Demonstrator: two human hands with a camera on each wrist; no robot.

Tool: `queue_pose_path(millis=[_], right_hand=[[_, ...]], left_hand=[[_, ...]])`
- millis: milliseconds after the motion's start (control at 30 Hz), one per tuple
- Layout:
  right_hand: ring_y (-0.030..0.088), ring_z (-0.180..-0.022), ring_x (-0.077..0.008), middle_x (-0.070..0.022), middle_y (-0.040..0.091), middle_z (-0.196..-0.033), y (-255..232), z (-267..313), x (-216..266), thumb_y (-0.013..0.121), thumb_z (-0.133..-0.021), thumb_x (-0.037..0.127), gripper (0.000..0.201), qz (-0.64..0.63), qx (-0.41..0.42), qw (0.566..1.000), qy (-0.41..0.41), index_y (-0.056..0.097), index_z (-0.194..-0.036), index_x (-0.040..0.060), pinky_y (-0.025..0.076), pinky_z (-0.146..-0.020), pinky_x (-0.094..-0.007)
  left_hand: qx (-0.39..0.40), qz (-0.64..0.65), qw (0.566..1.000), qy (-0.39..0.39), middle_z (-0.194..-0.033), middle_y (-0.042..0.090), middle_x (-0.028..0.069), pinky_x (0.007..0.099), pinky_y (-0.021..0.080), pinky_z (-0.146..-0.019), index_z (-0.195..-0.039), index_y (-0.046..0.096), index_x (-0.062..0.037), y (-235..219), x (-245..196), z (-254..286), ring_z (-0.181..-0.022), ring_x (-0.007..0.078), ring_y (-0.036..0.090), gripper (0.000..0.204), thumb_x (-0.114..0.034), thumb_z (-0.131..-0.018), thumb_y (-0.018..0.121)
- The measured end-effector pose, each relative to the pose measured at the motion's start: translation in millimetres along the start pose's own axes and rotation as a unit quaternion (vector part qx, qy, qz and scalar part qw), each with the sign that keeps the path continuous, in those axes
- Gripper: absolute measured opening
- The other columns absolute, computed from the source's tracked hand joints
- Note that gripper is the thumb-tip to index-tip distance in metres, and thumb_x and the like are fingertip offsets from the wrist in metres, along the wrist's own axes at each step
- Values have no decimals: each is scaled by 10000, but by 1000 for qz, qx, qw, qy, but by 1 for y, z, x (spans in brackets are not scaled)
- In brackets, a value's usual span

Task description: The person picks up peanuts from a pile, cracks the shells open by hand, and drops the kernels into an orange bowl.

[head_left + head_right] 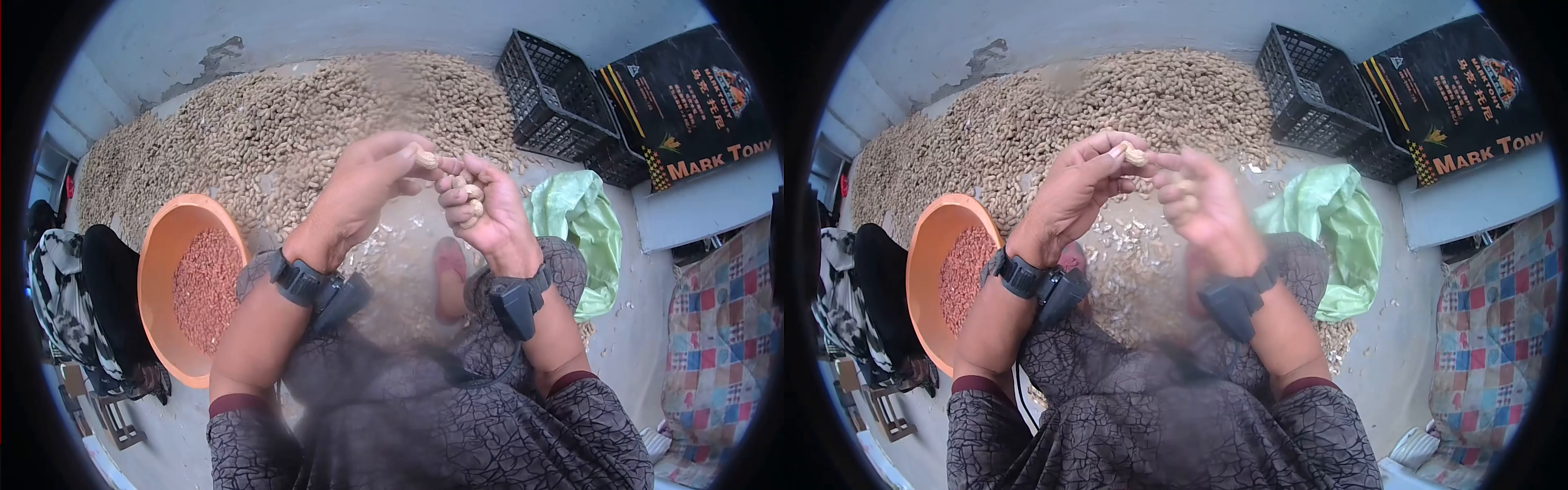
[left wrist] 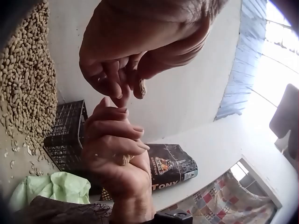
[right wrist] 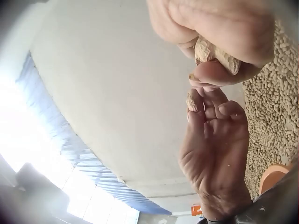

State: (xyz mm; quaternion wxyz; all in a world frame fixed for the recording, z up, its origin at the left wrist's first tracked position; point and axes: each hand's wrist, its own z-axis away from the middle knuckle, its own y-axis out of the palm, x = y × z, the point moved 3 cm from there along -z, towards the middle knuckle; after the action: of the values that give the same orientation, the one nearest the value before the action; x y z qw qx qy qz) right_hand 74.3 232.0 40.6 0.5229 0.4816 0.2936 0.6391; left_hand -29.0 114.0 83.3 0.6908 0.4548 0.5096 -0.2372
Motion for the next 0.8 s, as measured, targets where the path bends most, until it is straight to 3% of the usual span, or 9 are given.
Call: queue_pose_path(millis=[167, 233, 267, 367, 400, 533, 633, 767, 800], right_hand=[[530, -619, -129, -182, 523, -916, -4, -2, 6, 485, -885, 257, 323, -68, -36, 996, -36, 475, -991, -48, 406, -399, -185], [549, -650, -156, -151, 527, -889, -3, 0, 14, 448, -887, 299, 360, -166, -8, 986, -29, 473, -979, -49, 432, -437, -226], [560, -675, -168, -122, 533, -869, -10, -3, 23, 415, -886, 313, 372, -204, 55, 977, -23, 473, -967, -45, 447, -475, -242], [558, -683, -160, -104, 543, -847, 2, 3, 32, 429, -874, 289, 343, -252, 76, 961, -87, 481, -960, -39, 445, -488, -221], [560, -705, -181, -115, 554, -852, 5, 3, 30, 446, -864, 265, 309, -264, 96, 957, -73, 492, -947, -29, 471, -550, -257], [560, -755, -237, -147, 568, -915, 9, -5, 10, 466, -861, 252, 267, -158, 36, 980, -112, 513, -927, -2, 492, -674, -378], [564, -766, -243, -152, 573, -932, 22, -2, -2, 466, -869, 256, 261, -80, -39, 981, -172, 519, -921, 5, 492, -635, -359], [568, -765, -220, -150, 572, -969, 2, -14, -5, 484, -860, 208, 214, -42, 17, 990, -132, 501, -955, 17, 455, -522, -331], [566, -740, -206, -142, 575, -975, 14, -9, -10, 492, -850, 170, 206, -30, -70, 985, -158, 501, -981, 12, 445, -511, -324]], left_hand=[[50, 84, 995, 0, -998, 609, 146, 240, 530, -678, -1149, 472, 31, -2, -3, 4, -901, 221, 641, 263, -95, -927, 411], [73, 144, 987, -2, -980, 613, 137, 238, 524, -660, -1124, 487, 31, -1, -1, 5, -863, 211, 645, 250, -110, -930, 419], [75, 146, 986, -1, -980, 613, 137, 238, 524, -660, -1124, 487, 31, 0, 1, 6, -863, 211, 645, 250, -110, -930, 419], [123, 131, 983, -32, -954, 617, 124, 231, 517, -641, -1094, 506, 24, 10, 8, 9, -828, 199, 644, 235, -126, -935, 419], [116, 74, 989, -48, -942, 617, 115, 228, 511, -638, -1083, 513, 19, 17, 11, 10, -817, 191, 642, 232, -137, -937, 421], [101, -27, 994, -18, -932, 615, 74, 208, 469, -639, -1043, 550, 6, 25, 22, 11, -758, 116, 603, 231, -173, -936, 450], [86, -60, 994, 42, -940, 611, 47, 191, 436, -636, -1077, 564, 5, 24, 19, 14, -736, 66, 551, 246, -167, -926, 474], [78, -77, 991, 75, -949, 603, 18, 181, 405, -631, -1165, 549, -1, 24, 7, 23, -747, 35, 501, 292, -131, -908, 498], [77, -78, 991, 77, -949, 603, 18, 181, 405, -631, -1165, 549, -1, 24, 7, 25, -747, 35, 501, 292, -131, -908, 498]])
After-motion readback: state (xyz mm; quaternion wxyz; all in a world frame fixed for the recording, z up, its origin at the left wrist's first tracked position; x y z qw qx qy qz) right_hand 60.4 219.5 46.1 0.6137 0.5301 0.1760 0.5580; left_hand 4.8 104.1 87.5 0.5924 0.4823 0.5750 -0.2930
